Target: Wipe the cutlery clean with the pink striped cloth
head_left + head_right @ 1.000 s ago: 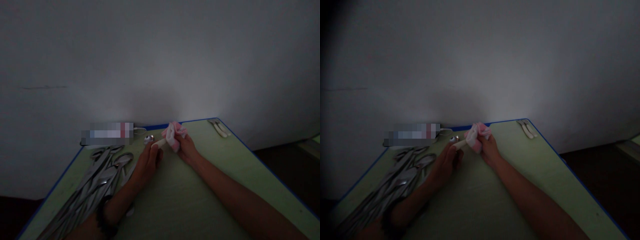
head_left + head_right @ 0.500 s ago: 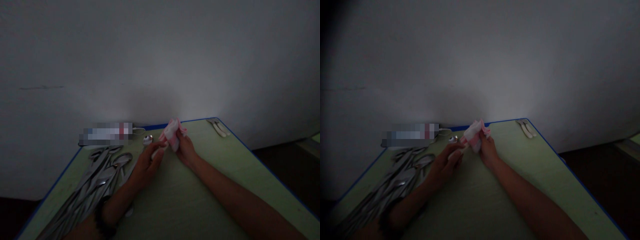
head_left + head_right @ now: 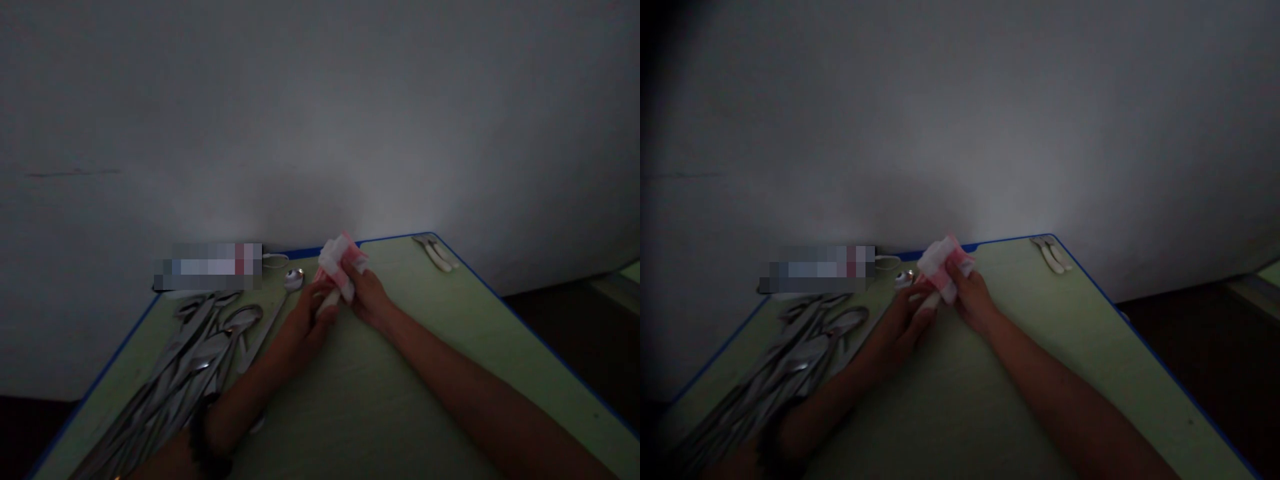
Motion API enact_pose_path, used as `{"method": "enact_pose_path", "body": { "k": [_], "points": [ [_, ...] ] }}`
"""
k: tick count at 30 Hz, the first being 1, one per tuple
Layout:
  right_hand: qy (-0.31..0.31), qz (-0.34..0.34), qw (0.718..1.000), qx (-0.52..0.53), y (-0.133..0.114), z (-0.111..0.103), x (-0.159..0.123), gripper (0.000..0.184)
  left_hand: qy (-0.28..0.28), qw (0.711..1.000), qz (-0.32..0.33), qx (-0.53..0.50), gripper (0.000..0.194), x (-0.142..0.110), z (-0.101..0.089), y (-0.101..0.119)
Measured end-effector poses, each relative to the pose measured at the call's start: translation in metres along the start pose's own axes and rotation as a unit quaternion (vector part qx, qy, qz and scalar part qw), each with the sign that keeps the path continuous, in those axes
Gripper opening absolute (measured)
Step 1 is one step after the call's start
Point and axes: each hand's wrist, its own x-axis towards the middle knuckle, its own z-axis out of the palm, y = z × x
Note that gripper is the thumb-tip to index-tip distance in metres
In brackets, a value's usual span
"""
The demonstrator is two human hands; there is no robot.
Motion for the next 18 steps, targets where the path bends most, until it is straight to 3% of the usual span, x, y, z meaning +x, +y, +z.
{"method": "enact_pose_path", "body": {
  "k": [5, 9, 12, 18],
  "points": [
    [0.038, -0.003, 0.998, 0.048, 0.0014, -0.0019, 0.0031, 0.039, 0.012, 0.999, 0.002, -0.048, 0.030, -0.0012, -0.0015, -0.0037],
    [0.044, 0.004, 0.997, 0.063, 0.0011, -0.0042, 0.0032, 0.041, -0.013, 0.999, 0.048, 0.015, 0.027, -0.0064, -0.0046, -0.0037],
    [0.033, 0.014, 0.998, 0.057, -0.0013, -0.0041, 0.0015, 0.043, -0.030, 0.997, 0.042, 0.054, 0.024, -0.0072, -0.0028, -0.0044],
    [-0.032, 0.021, 0.999, 0.006, -0.0019, -0.0026, -0.0016, 0.041, 0.066, 0.996, -0.028, 0.047, 0.020, 0.0018, -0.0040, -0.0076]
  ]
}}
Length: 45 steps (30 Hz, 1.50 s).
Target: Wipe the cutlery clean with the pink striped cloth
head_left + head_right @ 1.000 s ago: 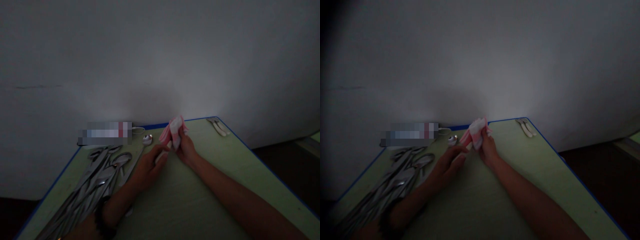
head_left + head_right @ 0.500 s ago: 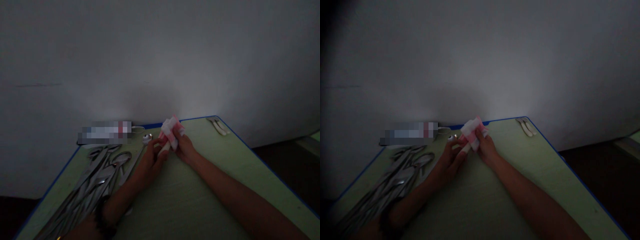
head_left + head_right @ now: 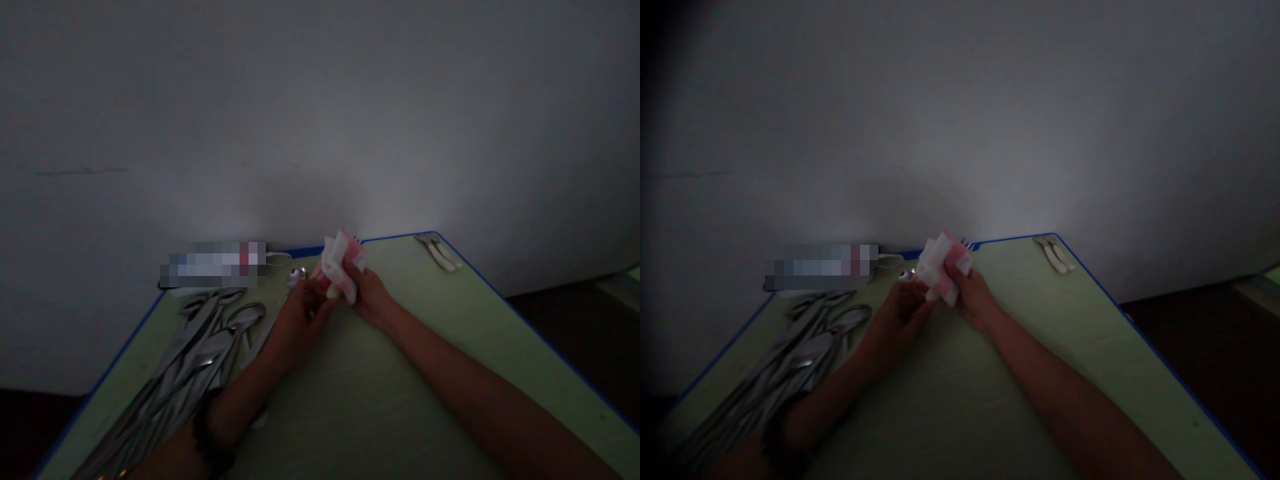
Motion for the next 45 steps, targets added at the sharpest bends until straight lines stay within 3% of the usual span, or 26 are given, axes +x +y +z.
{"method": "enact_pose_path", "body": {
  "k": [3, 7, 10, 13, 16, 19, 24, 28, 31, 35, 39, 42, 45],
  "points": [
    [-0.014, -0.005, 1.000, -0.007, 0.001, 0.002, -0.001, 0.043, -0.008, 0.999, -0.023, 0.046, 0.020, 0.003, -0.003, 0.001],
    [0.025, -0.011, 1.000, 0.007, 0.000, 0.005, 0.001, 0.040, -0.004, 0.998, -0.019, 0.068, 0.022, 0.002, -0.004, 0.005],
    [0.036, -0.018, 0.999, -0.001, 0.003, 0.003, 0.004, 0.036, 0.014, 0.998, -0.027, 0.056, 0.023, 0.001, -0.004, 0.006],
    [0.036, -0.041, 0.996, -0.076, 0.008, 0.000, 0.004, 0.035, 0.037, 0.998, -0.042, 0.001, 0.022, 0.001, -0.005, 0.004],
    [0.008, -0.093, 0.967, -0.236, 0.010, 0.001, -0.002, 0.032, 0.080, 0.994, -0.045, -0.066, 0.022, 0.001, -0.006, 0.004],
    [-0.085, -0.108, 0.919, -0.370, 0.008, 0.005, -0.012, 0.029, 0.105, 0.988, -0.037, -0.111, 0.025, 0.001, -0.005, 0.004],
    [-0.138, -0.052, 0.883, -0.445, 0.005, 0.007, -0.020, 0.023, 0.081, 0.974, -0.100, -0.186, 0.045, -0.002, -0.006, -0.003],
    [-0.162, -0.019, 0.860, -0.483, 0.000, 0.007, -0.016, 0.023, 0.118, 0.985, -0.073, -0.100, 0.043, -0.002, -0.010, -0.003],
    [-0.199, 0.039, 0.812, -0.548, -0.019, 0.009, -0.015, 0.027, 0.116, 0.991, -0.043, -0.044, 0.039, 0.000, -0.013, 0.004],
    [-0.292, 0.078, 0.661, -0.687, -0.064, 0.013, -0.022, 0.029, 0.052, 0.998, -0.031, 0.013, 0.041, 0.000, -0.010, 0.010],
    [-0.286, 0.055, 0.568, -0.769, -0.100, 0.018, -0.032, 0.031, -0.001, 0.996, -0.006, 0.089, 0.038, -0.001, -0.004, 0.008],
    [-0.283, 0.052, 0.545, -0.788, -0.113, 0.018, -0.036, 0.031, -0.025, 0.994, 0.016, 0.104, 0.037, -0.002, -0.002, 0.007],
    [-0.266, 0.056, 0.556, -0.786, -0.124, 0.014, -0.037, 0.032, -0.027, 0.994, 0.035, 0.103, 0.034, -0.003, -0.004, 0.008]
  ]
}}
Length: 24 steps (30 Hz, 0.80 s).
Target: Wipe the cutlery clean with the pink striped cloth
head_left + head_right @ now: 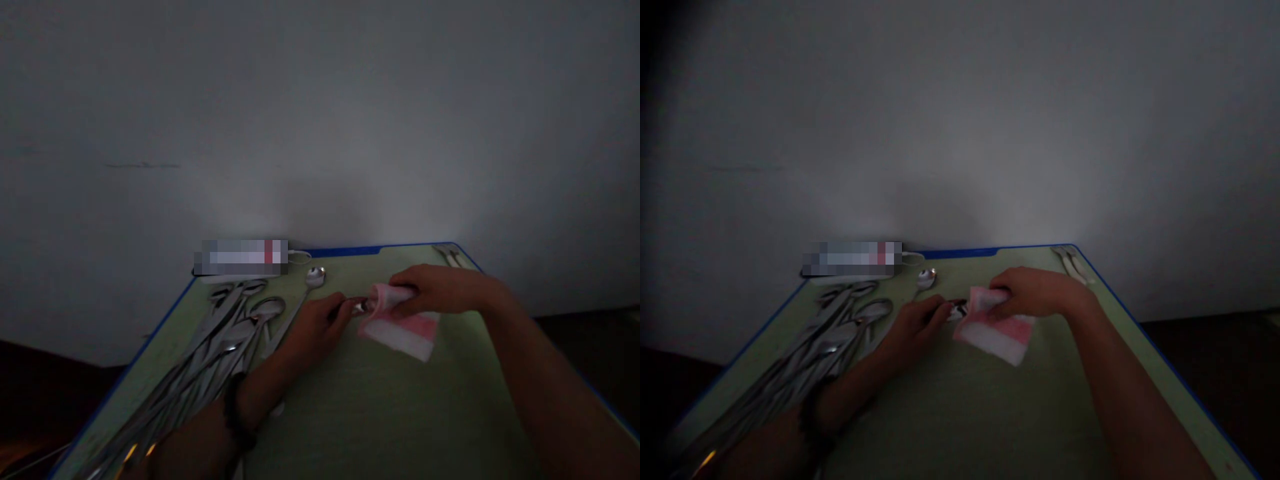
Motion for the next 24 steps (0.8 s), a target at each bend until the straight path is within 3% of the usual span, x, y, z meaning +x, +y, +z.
{"method": "enact_pose_path", "body": {
  "k": [6, 9, 12, 15, 18, 24],
  "points": [
    [0.056, 0.028, 0.998, 0.018, 0.003, -0.006, -0.011, 0.031, -0.007, 1.000, 0.005, -0.011, 0.033, -0.001, -0.001, -0.001],
    [0.027, 0.025, 0.999, 0.009, -0.008, -0.001, -0.008, 0.028, -0.003, 1.000, 0.013, -0.024, 0.034, -0.001, -0.001, -0.002],
    [-0.023, 0.027, 0.999, 0.019, -0.021, 0.010, 0.001, 0.038, -0.016, 0.999, 0.035, -0.036, 0.035, -0.001, -0.001, -0.001],
    [-0.028, 0.037, 0.999, 0.021, -0.028, 0.021, 0.009, 0.045, -0.040, 0.997, 0.058, -0.038, 0.035, -0.002, -0.002, 0.001],
    [-0.026, 0.009, 1.000, 0.009, -0.026, 0.023, 0.012, 0.040, -0.054, 0.996, 0.063, -0.036, 0.034, -0.002, -0.002, 0.004],
    [0.024, -0.001, 0.999, -0.036, -0.012, 0.008, 0.007, 0.034, 0.001, 0.999, 0.019, -0.035, 0.037, -0.001, -0.004, 0.004]
  ]
}}
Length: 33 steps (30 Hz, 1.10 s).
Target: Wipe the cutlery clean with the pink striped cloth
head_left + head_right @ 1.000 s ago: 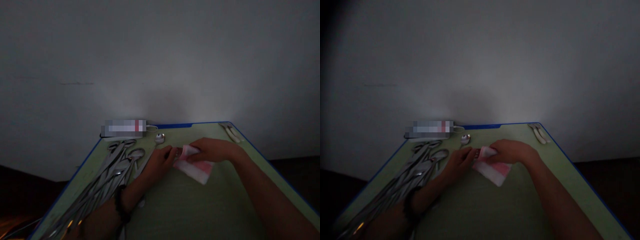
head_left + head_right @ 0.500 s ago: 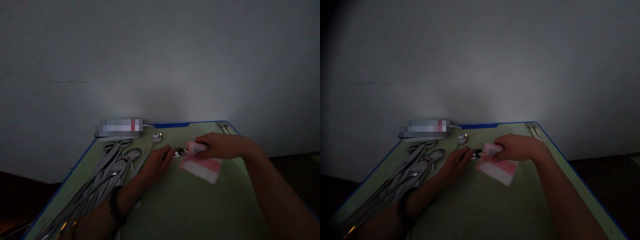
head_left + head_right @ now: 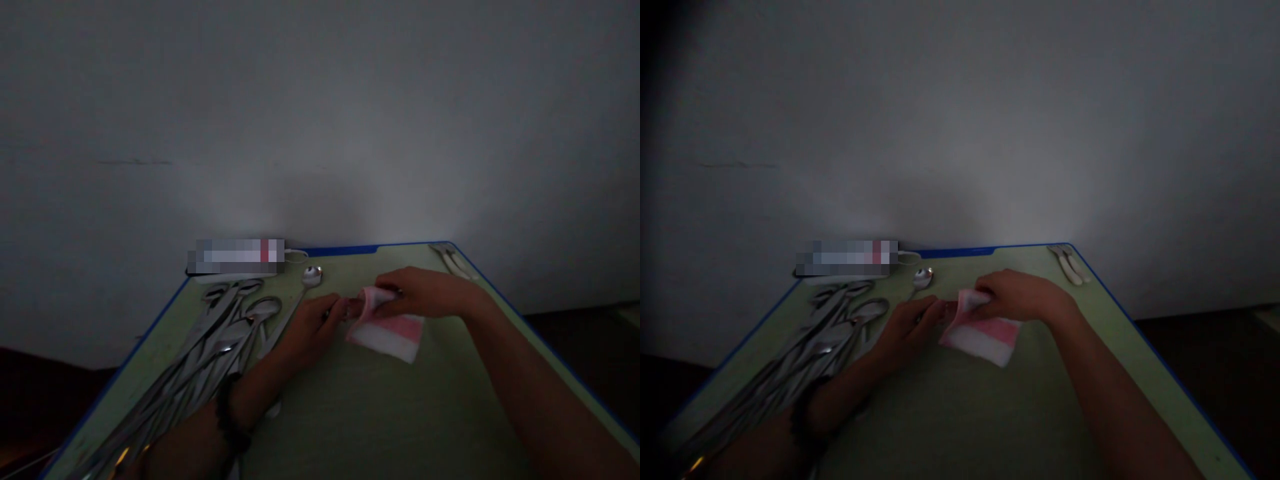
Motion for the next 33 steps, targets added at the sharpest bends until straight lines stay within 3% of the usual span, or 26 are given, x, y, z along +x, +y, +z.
{"method": "enact_pose_path", "body": {
  "k": [6, 13, 16, 20, 25, 29, 33],
  "points": [
    [0.074, -0.050, 0.996, -0.003, -0.004, -0.008, -0.005, 0.034, 0.028, 0.999, -0.022, 0.010, 0.039, 0.002, 0.000, -0.003],
    [-0.020, -0.033, 0.999, -0.009, -0.027, 0.008, 0.003, 0.043, 0.091, 0.994, -0.028, 0.053, 0.037, 0.000, -0.002, -0.002],
    [-0.010, -0.029, 0.999, -0.036, -0.030, 0.015, 0.012, 0.046, 0.094, 0.994, -0.003, 0.060, 0.037, 0.000, -0.003, -0.001],
    [-0.024, -0.060, 0.998, -0.029, -0.020, 0.013, 0.018, 0.042, 0.075, 0.996, 0.007, 0.052, 0.036, -0.001, -0.002, 0.000],
    [-0.082, -0.091, 0.990, 0.069, 0.011, -0.006, 0.001, 0.039, 0.072, 0.997, -0.012, 0.031, 0.035, 0.000, -0.002, -0.004],
    [-0.014, -0.047, 0.995, 0.090, 0.034, -0.015, -0.020, 0.041, 0.092, 0.994, -0.048, 0.029, 0.038, 0.002, -0.004, -0.010],
    [0.040, -0.045, 0.996, 0.068, 0.030, -0.014, -0.021, 0.042, 0.081, 0.995, -0.054, 0.033, 0.038, 0.002, -0.005, -0.011]
  ]
}}
